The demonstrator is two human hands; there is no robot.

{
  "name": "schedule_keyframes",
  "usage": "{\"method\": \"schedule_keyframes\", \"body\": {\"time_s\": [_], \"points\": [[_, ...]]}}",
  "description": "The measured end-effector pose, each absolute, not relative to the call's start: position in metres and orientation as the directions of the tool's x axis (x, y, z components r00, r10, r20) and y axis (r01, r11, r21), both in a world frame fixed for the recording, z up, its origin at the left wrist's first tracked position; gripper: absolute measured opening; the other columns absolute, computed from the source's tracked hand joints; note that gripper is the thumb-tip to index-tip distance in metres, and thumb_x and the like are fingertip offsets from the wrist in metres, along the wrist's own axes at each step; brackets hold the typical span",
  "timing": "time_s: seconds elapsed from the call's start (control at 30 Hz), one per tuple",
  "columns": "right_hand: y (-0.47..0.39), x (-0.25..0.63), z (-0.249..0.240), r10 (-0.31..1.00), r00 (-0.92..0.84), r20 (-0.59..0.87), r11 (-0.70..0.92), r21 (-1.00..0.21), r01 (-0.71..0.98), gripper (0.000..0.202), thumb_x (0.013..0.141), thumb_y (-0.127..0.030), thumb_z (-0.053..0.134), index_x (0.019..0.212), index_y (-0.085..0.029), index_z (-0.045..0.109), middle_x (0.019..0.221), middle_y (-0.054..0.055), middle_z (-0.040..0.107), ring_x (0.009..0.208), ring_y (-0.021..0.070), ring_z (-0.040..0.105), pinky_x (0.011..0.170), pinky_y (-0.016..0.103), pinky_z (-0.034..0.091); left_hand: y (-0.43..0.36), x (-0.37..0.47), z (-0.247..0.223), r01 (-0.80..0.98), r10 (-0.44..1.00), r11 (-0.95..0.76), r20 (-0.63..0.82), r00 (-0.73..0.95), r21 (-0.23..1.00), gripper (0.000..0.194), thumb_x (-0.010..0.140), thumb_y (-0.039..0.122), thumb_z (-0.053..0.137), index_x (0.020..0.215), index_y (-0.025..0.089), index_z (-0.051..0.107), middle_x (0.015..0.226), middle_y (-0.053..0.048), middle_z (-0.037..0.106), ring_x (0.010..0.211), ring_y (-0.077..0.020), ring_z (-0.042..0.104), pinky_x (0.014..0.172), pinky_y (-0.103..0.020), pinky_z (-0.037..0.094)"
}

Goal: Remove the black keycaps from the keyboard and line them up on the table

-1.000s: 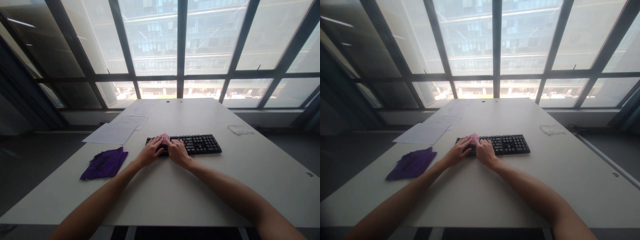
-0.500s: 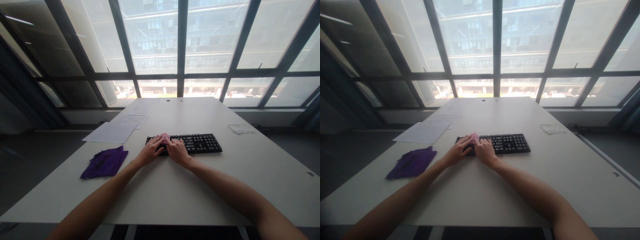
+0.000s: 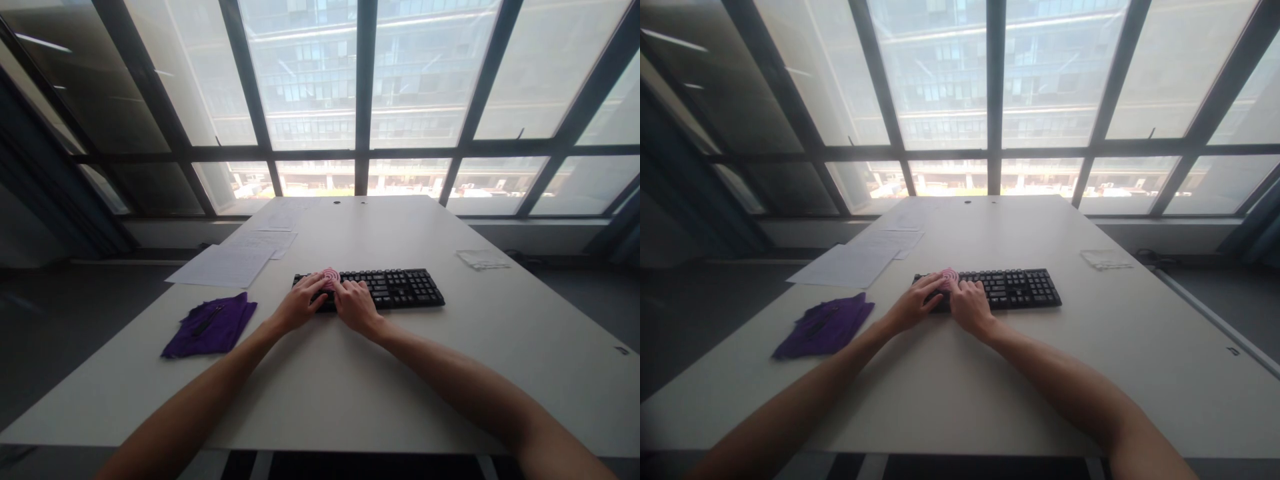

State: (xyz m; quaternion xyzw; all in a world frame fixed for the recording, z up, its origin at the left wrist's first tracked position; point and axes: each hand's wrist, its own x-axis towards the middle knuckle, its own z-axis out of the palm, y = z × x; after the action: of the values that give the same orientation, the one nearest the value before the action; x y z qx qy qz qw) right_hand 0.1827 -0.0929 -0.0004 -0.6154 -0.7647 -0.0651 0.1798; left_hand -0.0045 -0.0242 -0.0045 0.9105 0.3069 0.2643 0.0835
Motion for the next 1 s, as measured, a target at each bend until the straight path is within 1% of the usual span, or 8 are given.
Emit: {"method": "schedule_keyframes", "body": {"time_s": [0.1,0.3,0.47,0.63,0.77,0.9,1.0], "points": [[-0.0954,0.1797,-0.0014,0.927,-0.165,0.338,0.218,-0.126,0.968,0.044,0.100,-0.025,0.035,0.142,-0.017,0.049,0.111,0.015,0.066,0.099,0.0251,0.058,0.089,0.037,0.033,-0.0243,-0.0045,-0.0052,0.508,0.603,-0.798,0.442,0.664,0.325,0.048,0.095,0.035,0.050,0.142,0.026,0.052,0.150,-0.006,0.047,0.140,-0.0280,0.042,0.118,-0.050,0.035],[-0.0951,0.1781,-0.0029,0.930,-0.155,0.334,0.207,-0.124,0.970,0.044,0.100,-0.026,0.036,0.141,-0.016,0.049,0.112,0.015,0.065,0.100,0.0258,0.057,0.090,0.038,0.033,-0.0229,-0.0048,-0.0079,0.514,0.603,-0.798,0.433,0.670,0.315,0.050,0.095,0.034,0.049,0.145,0.027,0.049,0.153,-0.005,0.044,0.142,-0.0279,0.038,0.119,-0.049,0.034],[-0.0938,0.1793,-0.0034,0.924,-0.162,0.346,0.216,-0.126,0.968,0.043,0.100,-0.027,0.037,0.139,-0.016,0.050,0.111,0.014,0.066,0.100,0.0256,0.058,0.090,0.038,0.032,-0.0223,-0.0050,-0.0082,0.520,0.613,-0.790,0.411,0.675,0.324,0.051,0.095,0.034,0.050,0.145,0.026,0.048,0.153,-0.006,0.043,0.143,-0.0281,0.037,0.119,-0.048,0.033],[-0.0941,0.1798,-0.0020,0.929,-0.165,0.331,0.212,-0.113,0.971,0.044,0.100,-0.027,0.038,0.141,-0.016,0.048,0.113,0.015,0.065,0.101,0.0256,0.058,0.090,0.038,0.033,-0.0236,-0.0050,-0.0065,0.522,0.617,-0.786,0.401,0.677,0.330,0.053,0.094,0.034,0.052,0.146,0.027,0.047,0.155,-0.005,0.041,0.144,-0.0292,0.036,0.119,-0.049,0.033],[-0.0955,0.1797,-0.0014,0.924,-0.166,0.345,0.219,-0.122,0.968,0.044,0.099,-0.026,0.038,0.141,-0.016,0.049,0.112,0.014,0.066,0.100,0.0258,0.058,0.089,0.038,0.033,-0.0249,-0.0048,-0.0048,0.519,0.617,-0.787,0.404,0.675,0.335,0.052,0.094,0.033,0.051,0.145,0.027,0.048,0.154,-0.005,0.043,0.143,-0.0289,0.038,0.119,-0.049,0.034],[-0.0972,0.1786,-0.0011,0.916,-0.170,0.364,0.231,-0.131,0.964,0.042,0.099,-0.024,0.037,0.138,-0.016,0.052,0.109,0.014,0.066,0.098,0.0259,0.057,0.088,0.038,0.033,-0.0260,-0.0041,-0.0040,0.512,0.610,-0.793,0.437,0.661,0.331,0.048,0.095,0.032,0.049,0.142,0.026,0.052,0.150,-0.006,0.047,0.140,-0.0276,0.041,0.118,-0.047,0.036],[-0.0972,0.1777,-0.0013,0.922,-0.165,0.351,0.226,-0.138,0.964,0.042,0.099,-0.023,0.036,0.136,-0.015,0.052,0.109,0.015,0.066,0.097,0.0259,0.057,0.088,0.038,0.032,-0.0260,-0.0037,-0.0048,0.508,0.606,-0.795,0.442,0.661,0.331,0.048,0.095,0.032,0.049,0.142,0.025,0.052,0.151,-0.007,0.046,0.141,-0.0272,0.040,0.119,-0.047,0.035]]}}
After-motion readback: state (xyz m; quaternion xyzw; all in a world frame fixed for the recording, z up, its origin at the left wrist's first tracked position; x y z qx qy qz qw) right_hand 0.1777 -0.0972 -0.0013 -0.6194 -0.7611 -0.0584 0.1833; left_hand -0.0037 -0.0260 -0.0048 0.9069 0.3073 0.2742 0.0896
